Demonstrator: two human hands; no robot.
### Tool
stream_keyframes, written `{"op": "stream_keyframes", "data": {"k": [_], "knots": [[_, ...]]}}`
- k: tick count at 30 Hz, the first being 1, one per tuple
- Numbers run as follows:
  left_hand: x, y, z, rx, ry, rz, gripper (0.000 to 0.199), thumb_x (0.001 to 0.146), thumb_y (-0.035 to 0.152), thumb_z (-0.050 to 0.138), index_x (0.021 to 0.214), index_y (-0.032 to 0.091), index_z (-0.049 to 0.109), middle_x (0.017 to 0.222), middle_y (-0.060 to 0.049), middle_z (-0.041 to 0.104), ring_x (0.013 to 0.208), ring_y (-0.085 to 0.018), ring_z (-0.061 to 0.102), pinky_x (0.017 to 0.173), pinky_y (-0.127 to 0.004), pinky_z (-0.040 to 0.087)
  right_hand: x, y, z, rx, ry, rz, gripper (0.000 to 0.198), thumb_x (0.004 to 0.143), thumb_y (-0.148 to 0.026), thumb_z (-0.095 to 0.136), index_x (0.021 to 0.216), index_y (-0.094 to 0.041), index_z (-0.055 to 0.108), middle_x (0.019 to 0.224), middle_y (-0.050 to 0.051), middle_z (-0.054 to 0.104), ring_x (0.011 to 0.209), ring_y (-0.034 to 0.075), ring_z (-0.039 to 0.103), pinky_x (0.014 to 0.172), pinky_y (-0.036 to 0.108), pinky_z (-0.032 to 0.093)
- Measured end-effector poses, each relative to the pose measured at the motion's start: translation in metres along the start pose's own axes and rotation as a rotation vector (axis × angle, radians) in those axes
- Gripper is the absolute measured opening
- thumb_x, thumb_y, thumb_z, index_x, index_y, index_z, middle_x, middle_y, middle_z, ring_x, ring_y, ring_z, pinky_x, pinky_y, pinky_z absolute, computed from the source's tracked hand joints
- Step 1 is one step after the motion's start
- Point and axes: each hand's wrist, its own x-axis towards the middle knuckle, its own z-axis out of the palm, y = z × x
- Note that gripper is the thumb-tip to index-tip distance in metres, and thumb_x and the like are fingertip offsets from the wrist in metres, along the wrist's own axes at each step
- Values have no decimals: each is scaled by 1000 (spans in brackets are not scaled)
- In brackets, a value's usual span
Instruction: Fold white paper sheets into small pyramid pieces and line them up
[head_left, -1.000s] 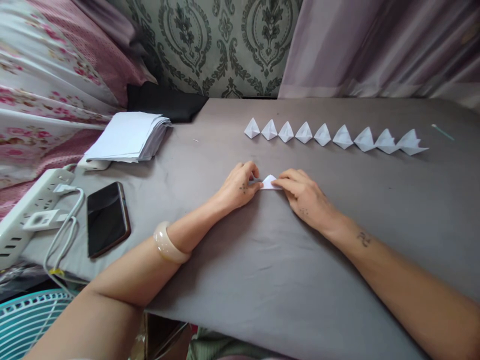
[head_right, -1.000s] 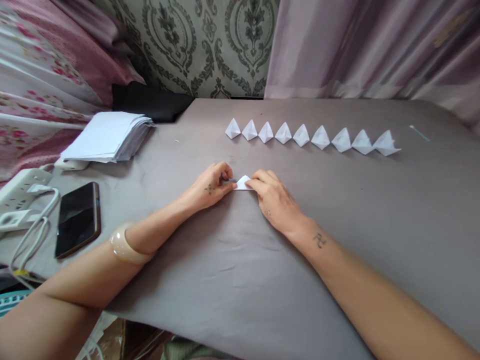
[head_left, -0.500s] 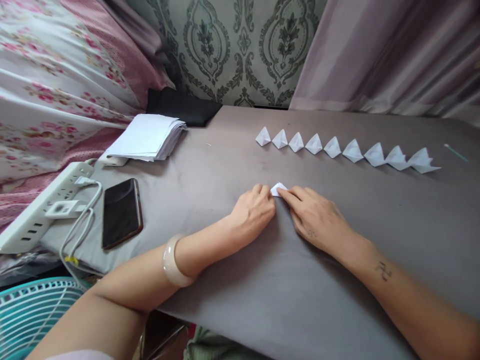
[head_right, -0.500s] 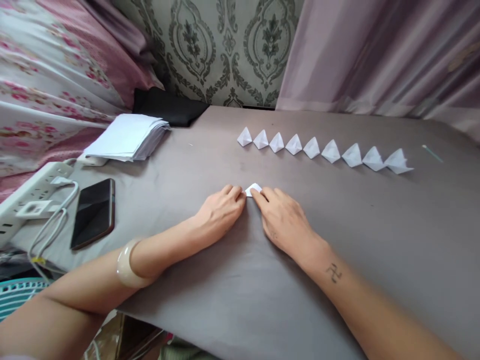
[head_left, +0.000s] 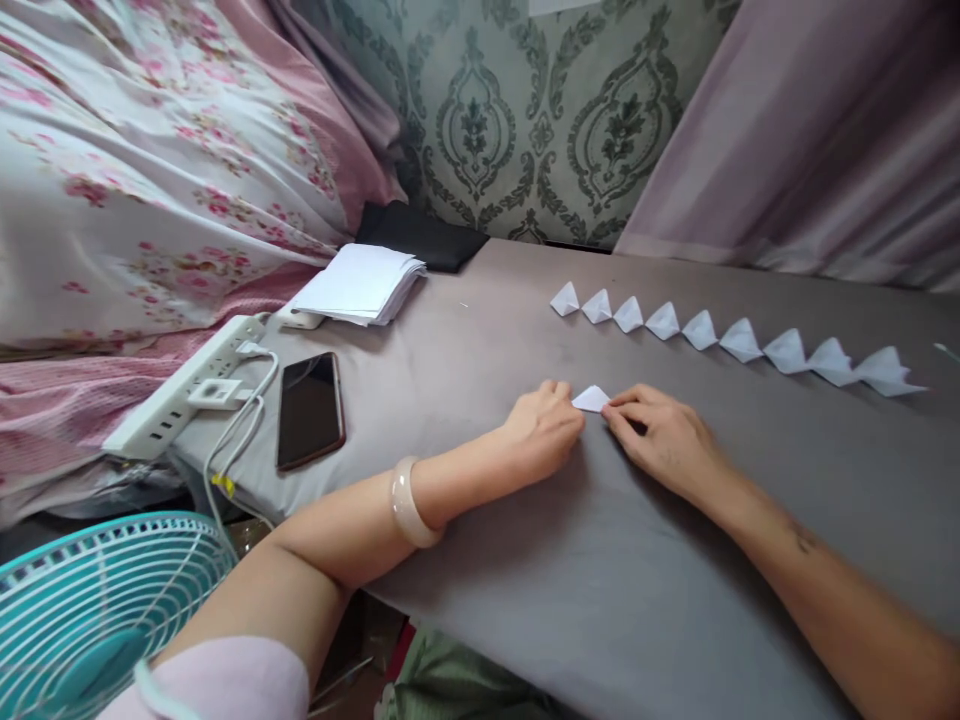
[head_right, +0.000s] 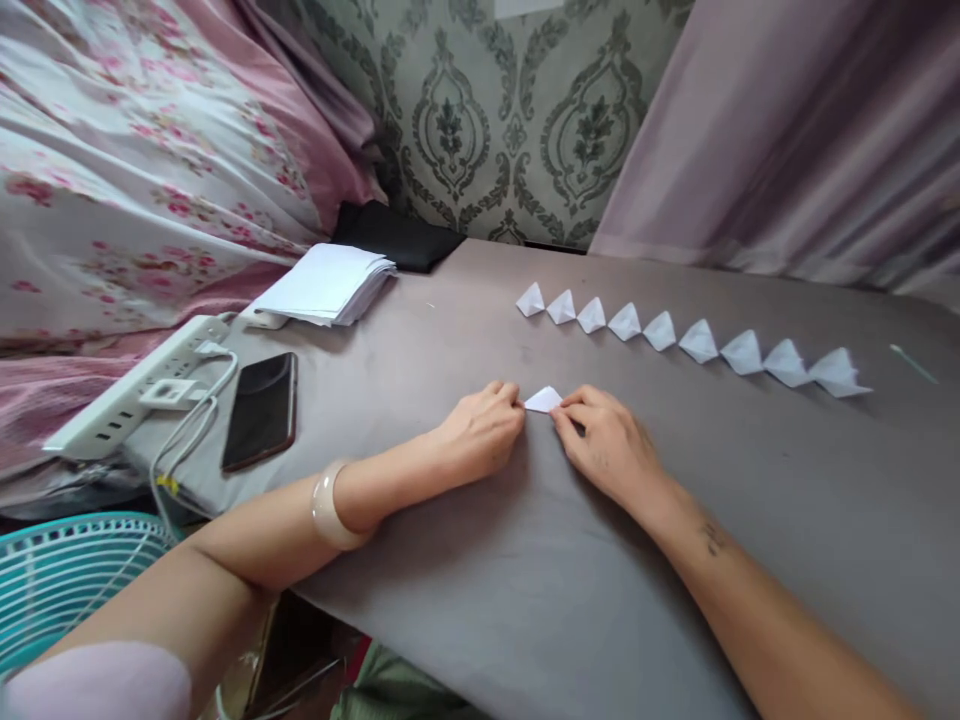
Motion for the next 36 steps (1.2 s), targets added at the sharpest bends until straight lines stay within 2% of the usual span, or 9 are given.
{"op": "stream_keyframes", "data": {"k": [4,7,10,12,19,25,29,33,36], "knots": [[1,-9,0,-89,90,-73,37,95,38,44,86,13,70,100,-13,63,95,-25,60,73,-32,48,10,8,5,125,-24,250,18,79,-34,65,68,-20,66,82,3,66,75,17,62,72,31,46],[6,-17,10,-181,192,-73,36,95,36,43,81,16,69,97,-9,65,88,-22,62,67,-29,45,9,9,10,169,45,352,19,75,-35,68,85,-18,69,94,6,65,76,17,61,73,31,48],[12,-23,20,-304,265,-100,26,91,34,51,79,18,67,91,-6,64,80,-18,60,64,-27,41,3,7,16,166,75,278,29,81,-33,61,106,-19,69,114,10,60,85,19,61,85,36,47],[16,-26,24,-389,292,-124,19,87,32,57,78,18,66,87,-5,63,75,-16,58,64,-26,40,0,6,18,183,64,247,28,83,-31,58,106,-20,70,116,10,59,93,21,61,89,37,46],[19,-29,24,-562,274,-124,14,78,30,66,76,17,64,81,-3,60,67,-13,52,64,-25,40,-3,4,14,414,78,265,14,76,-29,63,88,-21,65,92,3,68,85,19,61,78,33,46],[18,-27,20,-788,345,-4,35,79,35,68,109,18,65,91,-4,66,74,-13,55,67,-23,42,-5,-2,5,600,75,274,20,77,-38,64,84,-20,68,79,2,71,71,17,61,68,29,45],[18,-21,18,-920,254,5,27,82,39,63,91,15,72,80,-3,67,69,-12,53,65,-23,40,-8,-7,-3,551,85,303,18,75,-38,67,78,-21,71,75,1,72,68,16,60,65,29,43],[16,-16,17,-1144,242,-114,29,73,41,72,78,12,72,65,0,63,59,-9,48,56,-22,35,-11,-14,-7,555,78,346,19,74,-39,68,77,-21,72,74,1,71,64,15,58,62,29,41],[17,-15,16,-1309,224,-233,28,65,38,79,73,12,73,61,1,61,55,-7,46,54,-21,33,-10,-16,-5,695,76,341,23,73,-42,69,78,-20,73,76,2,71,68,16,60,65,29,43]]}}
